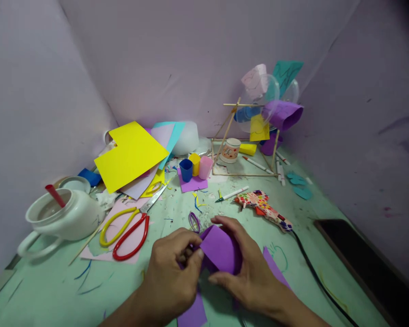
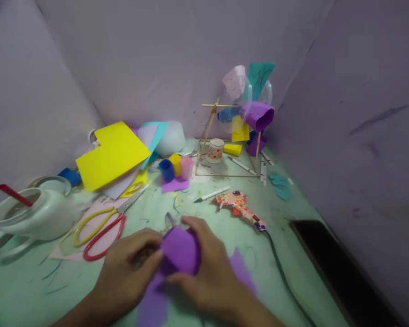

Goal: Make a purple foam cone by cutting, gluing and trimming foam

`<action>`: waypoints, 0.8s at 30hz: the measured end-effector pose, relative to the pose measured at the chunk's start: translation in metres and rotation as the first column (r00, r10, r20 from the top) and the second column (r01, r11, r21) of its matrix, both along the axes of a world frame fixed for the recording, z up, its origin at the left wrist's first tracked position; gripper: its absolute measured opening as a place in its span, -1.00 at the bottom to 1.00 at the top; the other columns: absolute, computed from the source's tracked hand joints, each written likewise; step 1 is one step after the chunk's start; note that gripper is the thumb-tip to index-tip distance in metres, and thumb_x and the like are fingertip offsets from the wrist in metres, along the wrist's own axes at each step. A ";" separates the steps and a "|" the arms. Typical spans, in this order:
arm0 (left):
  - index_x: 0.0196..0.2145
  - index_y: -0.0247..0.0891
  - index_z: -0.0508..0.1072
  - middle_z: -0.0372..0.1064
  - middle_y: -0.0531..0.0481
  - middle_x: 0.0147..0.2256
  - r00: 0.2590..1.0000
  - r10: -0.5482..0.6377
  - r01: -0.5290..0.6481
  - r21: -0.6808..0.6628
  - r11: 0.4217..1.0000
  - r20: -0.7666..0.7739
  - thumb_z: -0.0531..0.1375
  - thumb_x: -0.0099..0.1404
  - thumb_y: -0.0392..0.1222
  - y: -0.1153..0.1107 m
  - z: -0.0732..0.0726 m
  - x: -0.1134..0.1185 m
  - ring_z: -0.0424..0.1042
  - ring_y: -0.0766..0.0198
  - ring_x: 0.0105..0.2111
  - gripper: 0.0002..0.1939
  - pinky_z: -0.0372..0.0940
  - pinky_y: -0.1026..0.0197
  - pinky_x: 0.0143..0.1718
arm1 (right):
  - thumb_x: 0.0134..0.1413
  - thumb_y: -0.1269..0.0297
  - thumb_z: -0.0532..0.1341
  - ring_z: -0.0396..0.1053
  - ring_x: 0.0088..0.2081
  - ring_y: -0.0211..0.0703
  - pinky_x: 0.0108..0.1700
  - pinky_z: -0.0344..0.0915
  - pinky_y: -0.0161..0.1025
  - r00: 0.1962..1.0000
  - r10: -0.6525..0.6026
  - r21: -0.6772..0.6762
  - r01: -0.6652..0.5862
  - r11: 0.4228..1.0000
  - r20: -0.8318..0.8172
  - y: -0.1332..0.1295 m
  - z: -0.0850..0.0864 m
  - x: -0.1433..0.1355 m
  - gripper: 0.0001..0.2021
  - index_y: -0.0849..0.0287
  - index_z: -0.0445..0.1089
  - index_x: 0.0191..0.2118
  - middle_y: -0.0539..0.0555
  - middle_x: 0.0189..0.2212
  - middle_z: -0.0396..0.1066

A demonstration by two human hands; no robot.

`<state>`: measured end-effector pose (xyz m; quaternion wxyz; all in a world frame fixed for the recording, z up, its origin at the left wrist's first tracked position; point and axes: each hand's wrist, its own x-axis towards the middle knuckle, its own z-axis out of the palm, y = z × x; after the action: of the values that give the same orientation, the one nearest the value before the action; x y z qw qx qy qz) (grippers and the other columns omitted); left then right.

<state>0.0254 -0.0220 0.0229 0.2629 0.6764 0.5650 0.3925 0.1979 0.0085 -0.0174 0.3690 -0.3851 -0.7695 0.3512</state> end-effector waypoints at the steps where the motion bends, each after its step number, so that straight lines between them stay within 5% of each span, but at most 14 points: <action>1: -0.50 -0.27 0.40 0.33 0.08 -0.58 1.000 0.020 -0.020 0.002 1.000 -0.003 0.08 0.15 -0.32 0.000 0.000 0.001 0.28 0.43 -0.62 -0.87 0.16 0.40 -0.62 | -0.15 0.03 0.36 0.24 0.08 0.20 0.06 0.23 0.12 0.999 -0.007 0.112 0.002 0.994 0.045 -0.001 -0.001 0.001 -0.21 0.14 0.03 0.18 0.30 0.08 0.23; 5: -0.52 -0.26 0.34 0.27 0.09 -0.59 0.999 0.001 0.001 0.048 0.999 -0.045 0.10 0.14 -0.32 -0.001 -0.002 0.003 0.25 0.43 -0.62 -0.89 0.16 0.38 -0.60 | -0.04 0.20 0.29 0.23 0.09 0.18 0.04 0.28 0.09 0.992 -0.065 0.364 0.021 0.931 0.110 -0.003 -0.001 0.002 -0.32 0.19 0.02 0.18 0.31 0.06 0.25; 13: -0.43 -0.26 0.38 0.36 -0.02 -0.44 0.992 -0.123 0.121 0.049 0.991 0.041 0.08 0.21 -0.33 0.000 -0.004 0.004 0.38 0.33 -0.43 -0.90 0.31 0.30 -0.43 | 0.13 0.39 0.08 0.36 0.04 0.07 0.13 0.20 0.18 0.965 -0.007 0.471 -0.122 0.874 0.263 0.001 0.001 0.005 -0.48 0.27 0.03 0.22 0.30 0.01 0.40; 18: -0.32 -0.25 0.42 0.44 -0.07 -0.31 0.988 -0.152 0.149 0.070 0.986 0.042 0.11 0.20 -0.34 -0.001 -0.008 0.009 0.43 0.26 -0.27 -0.89 0.35 0.26 -0.25 | 0.12 0.51 0.03 0.45 -0.04 0.01 -0.02 0.41 0.01 0.980 -0.017 0.528 -0.092 0.844 0.198 0.000 -0.006 0.003 -0.47 0.24 0.05 0.23 0.32 -0.05 0.46; 24: -0.29 -0.26 0.43 0.45 -0.07 -0.32 0.988 -0.132 0.131 0.013 0.991 0.076 0.13 0.20 -0.29 -0.001 -0.009 0.010 0.42 0.27 -0.33 -0.88 0.33 0.23 -0.31 | 0.11 0.54 0.06 0.48 -0.07 -0.01 -0.13 0.49 -0.11 0.995 -0.001 0.483 -0.049 0.874 0.104 0.000 -0.004 0.001 -0.44 0.16 0.07 0.24 0.29 -0.07 0.48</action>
<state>0.0354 -0.0233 0.0137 0.3072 0.6976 0.5072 0.4021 0.1986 0.0087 -0.0218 0.4099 -0.2881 -0.8553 0.1320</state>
